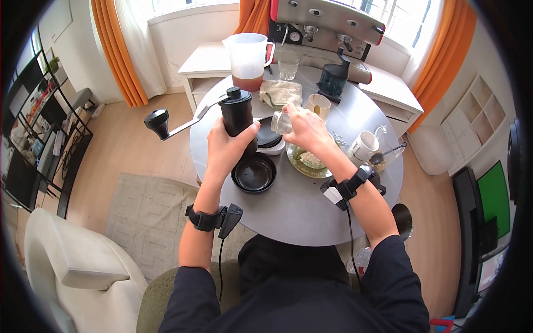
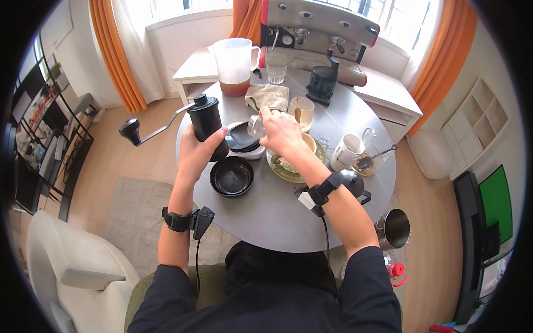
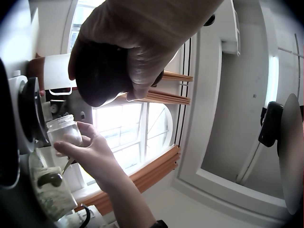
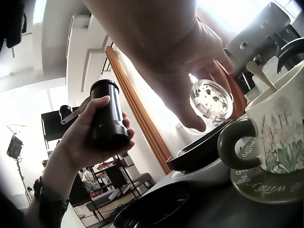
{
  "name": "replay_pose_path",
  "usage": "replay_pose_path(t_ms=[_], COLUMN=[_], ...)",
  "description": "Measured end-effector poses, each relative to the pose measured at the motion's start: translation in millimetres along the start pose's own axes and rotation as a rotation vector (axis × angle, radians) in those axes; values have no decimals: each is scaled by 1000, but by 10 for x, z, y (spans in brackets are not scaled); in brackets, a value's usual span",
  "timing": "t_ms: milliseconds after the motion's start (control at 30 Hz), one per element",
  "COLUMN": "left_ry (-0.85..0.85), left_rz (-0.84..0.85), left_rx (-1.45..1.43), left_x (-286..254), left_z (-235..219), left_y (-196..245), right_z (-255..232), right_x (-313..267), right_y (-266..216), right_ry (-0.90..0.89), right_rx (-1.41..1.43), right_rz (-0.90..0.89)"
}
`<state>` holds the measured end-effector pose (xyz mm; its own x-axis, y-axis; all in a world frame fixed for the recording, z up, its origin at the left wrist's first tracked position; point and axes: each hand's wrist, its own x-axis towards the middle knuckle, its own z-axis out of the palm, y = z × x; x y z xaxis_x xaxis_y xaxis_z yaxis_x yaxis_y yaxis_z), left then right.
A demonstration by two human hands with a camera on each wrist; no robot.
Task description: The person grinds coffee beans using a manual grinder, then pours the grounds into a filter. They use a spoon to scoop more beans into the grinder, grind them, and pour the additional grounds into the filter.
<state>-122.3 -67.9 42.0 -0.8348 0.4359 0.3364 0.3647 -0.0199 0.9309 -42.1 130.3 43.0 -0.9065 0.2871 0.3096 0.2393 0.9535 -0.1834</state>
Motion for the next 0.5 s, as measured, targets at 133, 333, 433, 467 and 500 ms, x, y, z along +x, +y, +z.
replay_pose_path(t_ms=[133, 333, 433, 467, 500], left_ry=[8, -20, -64, -77, -92], left_rz=[-1, 63, 126, 113, 98], left_rx=[-16, -300, -403, -392, -374], left_x=[18, 33, -39, -69, -106], left_z=[34, 190, 397, 461, 519], left_y=[-7, 248, 456, 490, 526], right_z=[19, 28, 19, 6, -20], right_x=[-65, -615, -919, -992, -1058], right_y=[-25, -296, -395, -418, -443], right_ry=[107, 132, 135, 146, 180], right_rx=[341, 1553, 1725, 1706, 1715], right_rz=[149, 329, 276, 245, 244])
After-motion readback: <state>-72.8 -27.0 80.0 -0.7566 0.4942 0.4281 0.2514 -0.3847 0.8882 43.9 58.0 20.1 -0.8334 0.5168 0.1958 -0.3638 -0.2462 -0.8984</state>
